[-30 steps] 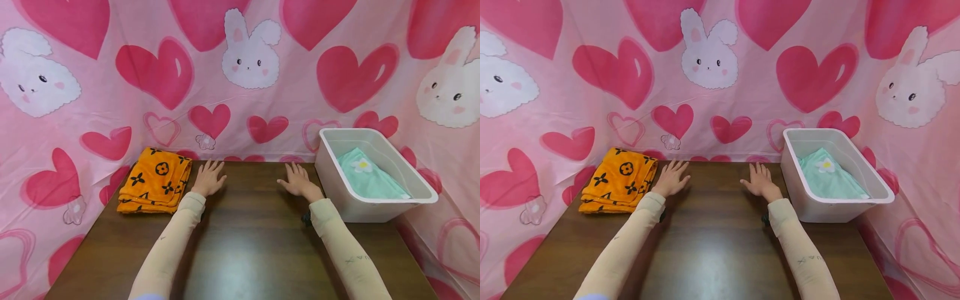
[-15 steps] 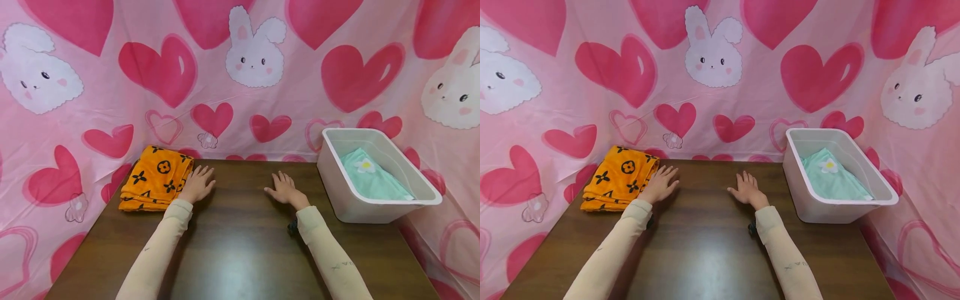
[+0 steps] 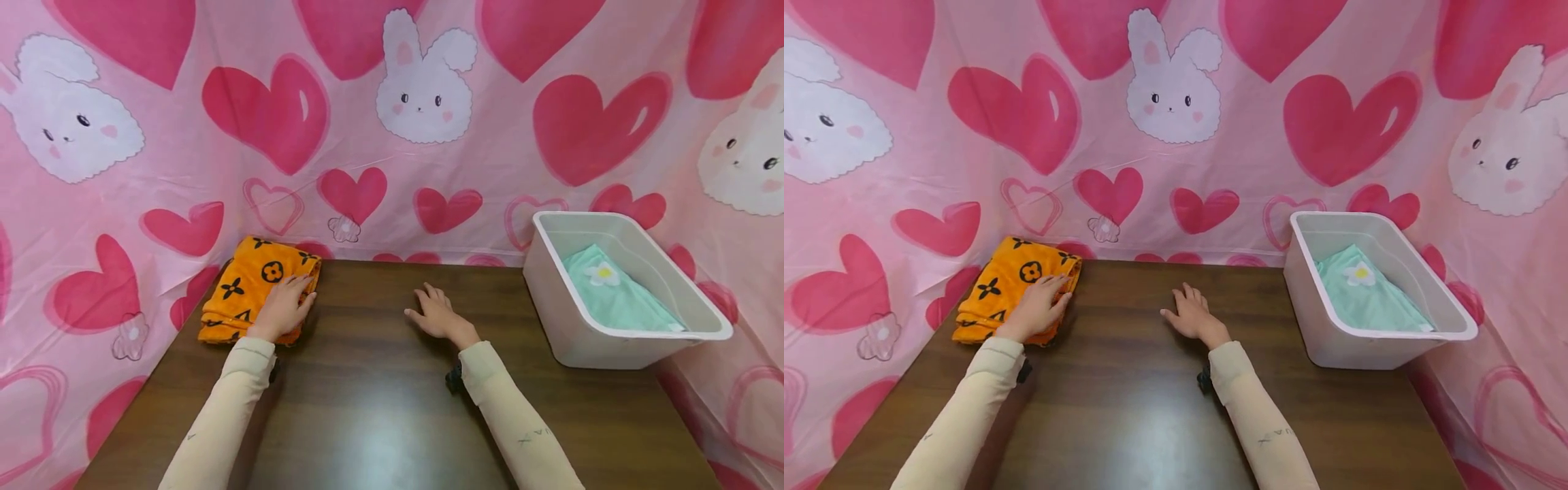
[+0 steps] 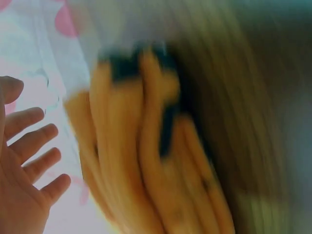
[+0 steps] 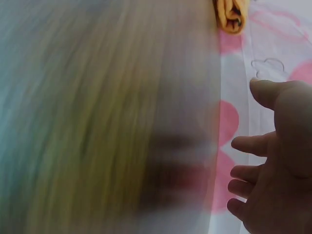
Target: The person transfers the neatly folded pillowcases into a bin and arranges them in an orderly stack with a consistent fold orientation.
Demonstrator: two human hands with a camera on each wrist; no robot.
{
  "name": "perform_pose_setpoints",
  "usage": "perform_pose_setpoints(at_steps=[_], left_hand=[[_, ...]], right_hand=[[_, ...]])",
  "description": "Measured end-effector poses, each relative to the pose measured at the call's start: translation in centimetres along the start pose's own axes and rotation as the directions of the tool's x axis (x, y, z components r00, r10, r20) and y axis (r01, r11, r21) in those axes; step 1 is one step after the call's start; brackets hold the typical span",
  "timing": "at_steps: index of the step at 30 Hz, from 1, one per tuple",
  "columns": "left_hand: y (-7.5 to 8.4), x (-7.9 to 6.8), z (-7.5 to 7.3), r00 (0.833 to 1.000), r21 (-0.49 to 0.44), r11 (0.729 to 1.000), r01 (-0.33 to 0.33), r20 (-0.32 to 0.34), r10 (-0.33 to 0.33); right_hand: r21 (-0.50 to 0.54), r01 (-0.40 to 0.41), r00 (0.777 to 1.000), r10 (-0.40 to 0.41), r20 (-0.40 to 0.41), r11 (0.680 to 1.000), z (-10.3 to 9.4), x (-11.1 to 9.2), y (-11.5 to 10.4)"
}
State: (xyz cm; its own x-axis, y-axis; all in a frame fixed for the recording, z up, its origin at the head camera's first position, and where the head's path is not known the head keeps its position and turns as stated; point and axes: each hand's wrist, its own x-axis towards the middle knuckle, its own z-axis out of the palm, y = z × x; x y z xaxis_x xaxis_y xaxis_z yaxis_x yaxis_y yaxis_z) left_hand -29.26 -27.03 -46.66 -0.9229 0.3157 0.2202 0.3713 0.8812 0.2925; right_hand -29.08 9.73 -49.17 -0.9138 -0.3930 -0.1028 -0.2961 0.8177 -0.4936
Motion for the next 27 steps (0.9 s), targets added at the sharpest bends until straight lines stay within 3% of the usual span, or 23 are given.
perform_pose_setpoints(at_steps=[5,12,19,23,27], left_hand=[[-2.2,-1.6,-1.9,0.998,0.038,0.999,0.021,-0.056,-0.019],[-5.6,-3.4,-3.2,0.990,0.097,0.994,0.045,-0.140,-0.031],[-8.7,-3.8,-3.7,0.946,0.100,0.995,0.007,-0.323,0.026],[-10.3,-3.8,-4.0,0.926,0.108,0.994,-0.005,-0.375,0.045],[-11.9,-3.7,-4.0,0.912,0.098,0.995,0.030,-0.410,0.013]], right_hand=[[0.027,0.039,0.999,-0.038,-0.019,0.999,0.7,0.9,-1.5],[0.010,0.092,0.996,-0.092,-0.001,0.996,2.1,2.5,-4.0],[-0.018,0.136,0.990,-0.135,0.035,0.991,3.2,4.8,-7.0],[-0.036,0.161,0.986,-0.159,0.053,0.986,4.0,6.5,-9.0],[-0.036,0.184,0.981,-0.181,0.071,0.982,4.8,8.0,-10.9]])
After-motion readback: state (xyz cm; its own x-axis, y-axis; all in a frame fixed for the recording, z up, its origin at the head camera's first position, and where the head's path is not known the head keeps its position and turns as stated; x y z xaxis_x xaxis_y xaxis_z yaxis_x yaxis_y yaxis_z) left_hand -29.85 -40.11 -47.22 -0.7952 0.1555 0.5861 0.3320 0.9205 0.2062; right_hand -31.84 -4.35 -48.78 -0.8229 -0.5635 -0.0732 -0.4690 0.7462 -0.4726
